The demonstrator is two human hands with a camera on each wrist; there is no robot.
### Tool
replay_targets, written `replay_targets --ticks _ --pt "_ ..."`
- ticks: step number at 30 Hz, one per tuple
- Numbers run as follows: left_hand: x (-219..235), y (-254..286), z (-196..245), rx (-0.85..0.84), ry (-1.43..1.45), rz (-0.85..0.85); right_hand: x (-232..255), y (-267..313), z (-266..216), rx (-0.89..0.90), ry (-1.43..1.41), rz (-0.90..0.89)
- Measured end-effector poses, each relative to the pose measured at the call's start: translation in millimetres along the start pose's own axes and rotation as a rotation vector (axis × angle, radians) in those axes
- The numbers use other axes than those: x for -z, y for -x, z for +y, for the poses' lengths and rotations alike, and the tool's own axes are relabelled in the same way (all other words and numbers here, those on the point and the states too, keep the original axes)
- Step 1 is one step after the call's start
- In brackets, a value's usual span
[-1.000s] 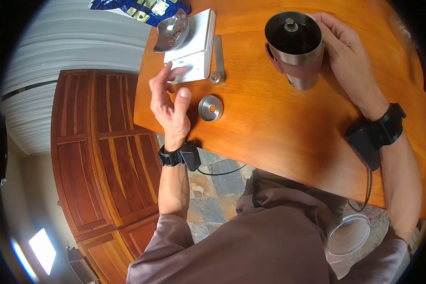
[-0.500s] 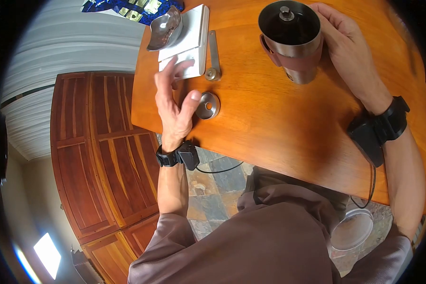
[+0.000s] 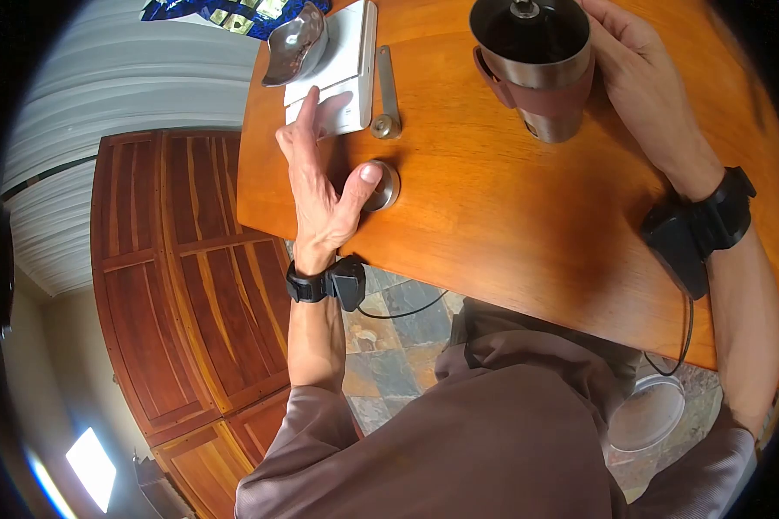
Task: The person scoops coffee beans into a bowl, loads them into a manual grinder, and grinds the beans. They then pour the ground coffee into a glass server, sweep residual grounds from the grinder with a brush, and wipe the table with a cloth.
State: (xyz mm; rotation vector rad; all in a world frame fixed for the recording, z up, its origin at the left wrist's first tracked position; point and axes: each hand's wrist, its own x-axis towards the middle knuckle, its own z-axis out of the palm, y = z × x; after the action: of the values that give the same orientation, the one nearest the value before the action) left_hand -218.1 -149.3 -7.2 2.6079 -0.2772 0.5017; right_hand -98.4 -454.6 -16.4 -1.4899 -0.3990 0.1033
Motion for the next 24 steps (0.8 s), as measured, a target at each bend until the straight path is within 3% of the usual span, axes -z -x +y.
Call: replay_targets --ticks 1,3,7,9,12,16,19,22,24 --pt "0 0 -1 -0.002 0.017 0.032 0 1 -6 -0.002 -0.001 -0.003" --pt "1 -1 0 -0.006 0.032 0.064 1 1 -13 -0.083 -0.364 -0.12" --pt "2 -1 1 0.047 0.02 -0.01 2 -1 -2 0.026 -0.109 -0.03" --pt "1 1 -4 0.014 0.016 0.146 4 0 -13 -0.085 -0.431 -0.181" --pt "-5 2 -3 0.291 0.268 0.414 2 0 -17 -0.098 -0.361 -0.174" --pt "-9 2 -23 0.357 0.209 0.64 2 -2 -7 -0.051 -0.288 -0.098" --pt "-7 2 -17 0.404 -0.025 0.512 5 -3 -9 -0.063 -0.221 -0.092" --pt "-6 -2 -11 0.459 0.014 0.379 -1 0 -16 -0.057 -0.374 -0.19" --pt "-5 -5 -2 0.537 0.14 0.443 -2 -1 -10 -0.049 -0.203 -0.036"
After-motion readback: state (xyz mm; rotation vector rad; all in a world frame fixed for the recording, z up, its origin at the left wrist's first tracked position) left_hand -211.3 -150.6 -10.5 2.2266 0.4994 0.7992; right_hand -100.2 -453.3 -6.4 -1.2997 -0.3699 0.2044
